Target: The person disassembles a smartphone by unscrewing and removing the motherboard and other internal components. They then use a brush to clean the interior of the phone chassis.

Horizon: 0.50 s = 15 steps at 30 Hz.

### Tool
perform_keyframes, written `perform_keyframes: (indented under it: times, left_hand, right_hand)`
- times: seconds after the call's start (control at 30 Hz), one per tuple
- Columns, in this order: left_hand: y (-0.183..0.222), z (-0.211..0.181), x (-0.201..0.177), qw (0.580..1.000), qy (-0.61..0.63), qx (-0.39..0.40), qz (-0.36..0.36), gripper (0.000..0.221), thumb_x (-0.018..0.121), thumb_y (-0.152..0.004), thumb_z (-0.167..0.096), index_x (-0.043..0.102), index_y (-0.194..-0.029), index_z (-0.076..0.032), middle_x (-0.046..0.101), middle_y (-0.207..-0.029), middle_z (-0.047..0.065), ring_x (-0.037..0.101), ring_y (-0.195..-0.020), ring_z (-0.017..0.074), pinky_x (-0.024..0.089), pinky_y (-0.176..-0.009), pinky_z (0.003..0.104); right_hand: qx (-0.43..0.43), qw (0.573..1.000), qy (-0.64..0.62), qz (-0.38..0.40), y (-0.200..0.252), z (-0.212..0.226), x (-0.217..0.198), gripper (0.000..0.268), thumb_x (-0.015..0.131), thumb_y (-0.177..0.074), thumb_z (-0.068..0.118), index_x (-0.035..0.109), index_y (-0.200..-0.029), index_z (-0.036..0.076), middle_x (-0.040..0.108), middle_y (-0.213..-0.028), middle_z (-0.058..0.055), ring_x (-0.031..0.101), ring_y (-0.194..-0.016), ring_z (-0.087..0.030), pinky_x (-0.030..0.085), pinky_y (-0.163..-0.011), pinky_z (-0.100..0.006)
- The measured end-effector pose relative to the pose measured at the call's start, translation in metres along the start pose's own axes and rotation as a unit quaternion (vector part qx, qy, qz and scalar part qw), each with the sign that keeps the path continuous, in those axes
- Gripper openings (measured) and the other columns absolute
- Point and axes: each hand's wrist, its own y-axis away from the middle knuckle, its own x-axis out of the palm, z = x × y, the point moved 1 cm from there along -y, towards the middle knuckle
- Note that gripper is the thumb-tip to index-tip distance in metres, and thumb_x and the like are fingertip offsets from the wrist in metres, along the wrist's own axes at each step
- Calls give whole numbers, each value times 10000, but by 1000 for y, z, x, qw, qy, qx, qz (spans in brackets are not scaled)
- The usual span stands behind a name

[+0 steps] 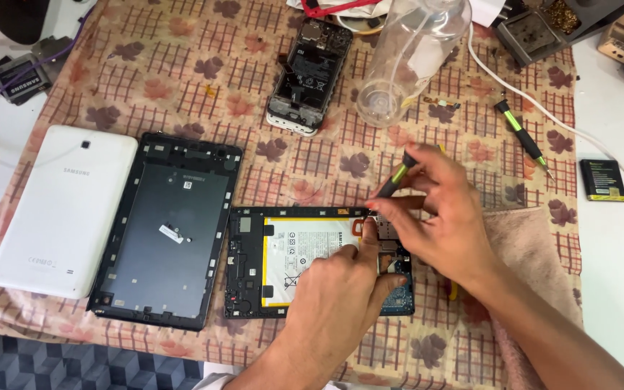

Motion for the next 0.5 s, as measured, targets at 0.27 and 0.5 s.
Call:
perform_keyframes:
  times: [0.27, 0.5]
  left_hand:
    - [1, 2, 2, 1000, 3, 3, -1, 751, 757, -882, -332, 488, -1370, 173, 677, -748, 227, 706, -605, 365, 561, -529, 423]
    - [-2, 5, -5, 997, 58, -15, -46, 583, 750, -886, -262, 571, -1294, 114, 649, -590, 198, 690, -537, 351, 531, -503, 436]
  right_hand:
    - [17, 996, -90, 19, 1, 4, 3, 821, 673, -925, -105, 199, -1545, 147, 558, -1314, -229, 702, -1088, -279, 656, -897, -413]
    - [63, 981, -182, -10, 4, 0, 5, 805, 637, -998, -121, 162, -1569, 191, 619, -1165, -167, 754, -1058, -283, 648, -943, -431]
